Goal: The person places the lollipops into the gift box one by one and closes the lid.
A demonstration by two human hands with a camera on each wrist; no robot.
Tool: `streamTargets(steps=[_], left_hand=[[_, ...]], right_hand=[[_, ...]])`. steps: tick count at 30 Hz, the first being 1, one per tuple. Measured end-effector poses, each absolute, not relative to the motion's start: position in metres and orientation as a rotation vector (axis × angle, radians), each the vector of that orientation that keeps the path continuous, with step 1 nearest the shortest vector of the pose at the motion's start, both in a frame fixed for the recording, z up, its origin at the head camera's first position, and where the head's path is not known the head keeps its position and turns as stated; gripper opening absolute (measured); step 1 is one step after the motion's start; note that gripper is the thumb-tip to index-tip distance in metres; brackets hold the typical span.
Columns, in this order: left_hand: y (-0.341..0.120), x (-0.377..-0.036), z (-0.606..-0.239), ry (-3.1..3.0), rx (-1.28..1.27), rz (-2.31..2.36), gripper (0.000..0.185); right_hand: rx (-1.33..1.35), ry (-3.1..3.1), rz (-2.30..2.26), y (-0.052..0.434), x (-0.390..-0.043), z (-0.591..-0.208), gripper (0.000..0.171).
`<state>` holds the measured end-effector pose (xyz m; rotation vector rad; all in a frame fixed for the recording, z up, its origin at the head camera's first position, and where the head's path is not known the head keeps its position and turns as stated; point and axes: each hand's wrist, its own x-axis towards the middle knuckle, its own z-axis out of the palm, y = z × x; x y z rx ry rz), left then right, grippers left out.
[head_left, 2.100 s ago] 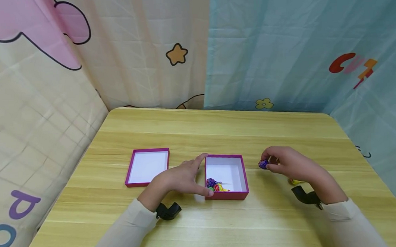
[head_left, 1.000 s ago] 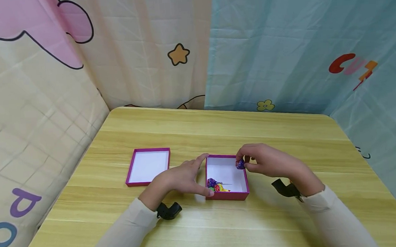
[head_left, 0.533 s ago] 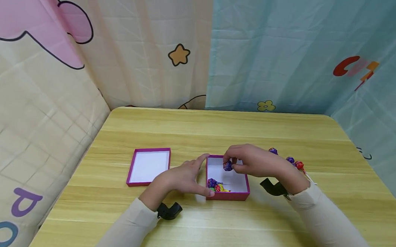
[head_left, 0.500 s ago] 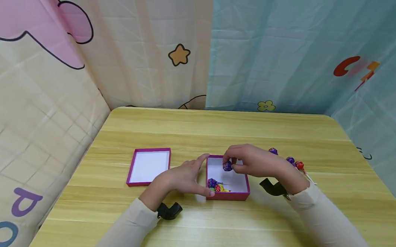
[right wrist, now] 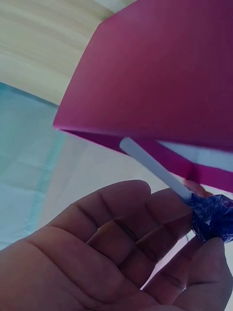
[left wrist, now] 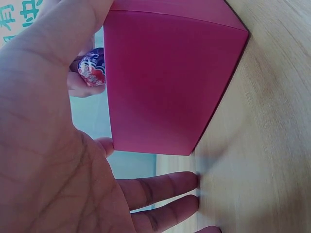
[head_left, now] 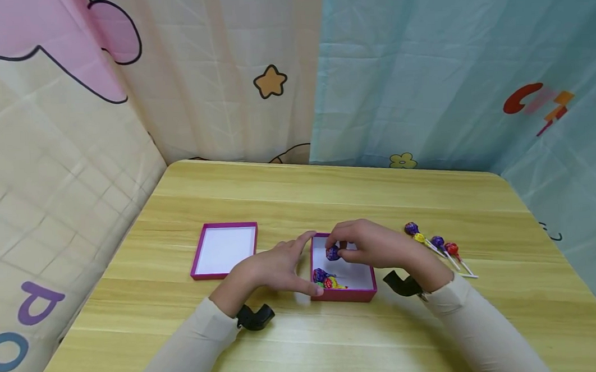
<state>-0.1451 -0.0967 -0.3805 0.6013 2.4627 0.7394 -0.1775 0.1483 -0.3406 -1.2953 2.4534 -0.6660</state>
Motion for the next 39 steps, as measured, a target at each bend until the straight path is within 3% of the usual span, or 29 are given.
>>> streamTargets(steps=[39], left_hand=[[-0.099, -0.146, -0.385, 2.464, 0.638, 0.742, 0.118]], right_hand=[[-1.238, 2.516, -0.339, 0.127, -0.178, -0.377, 0.015]])
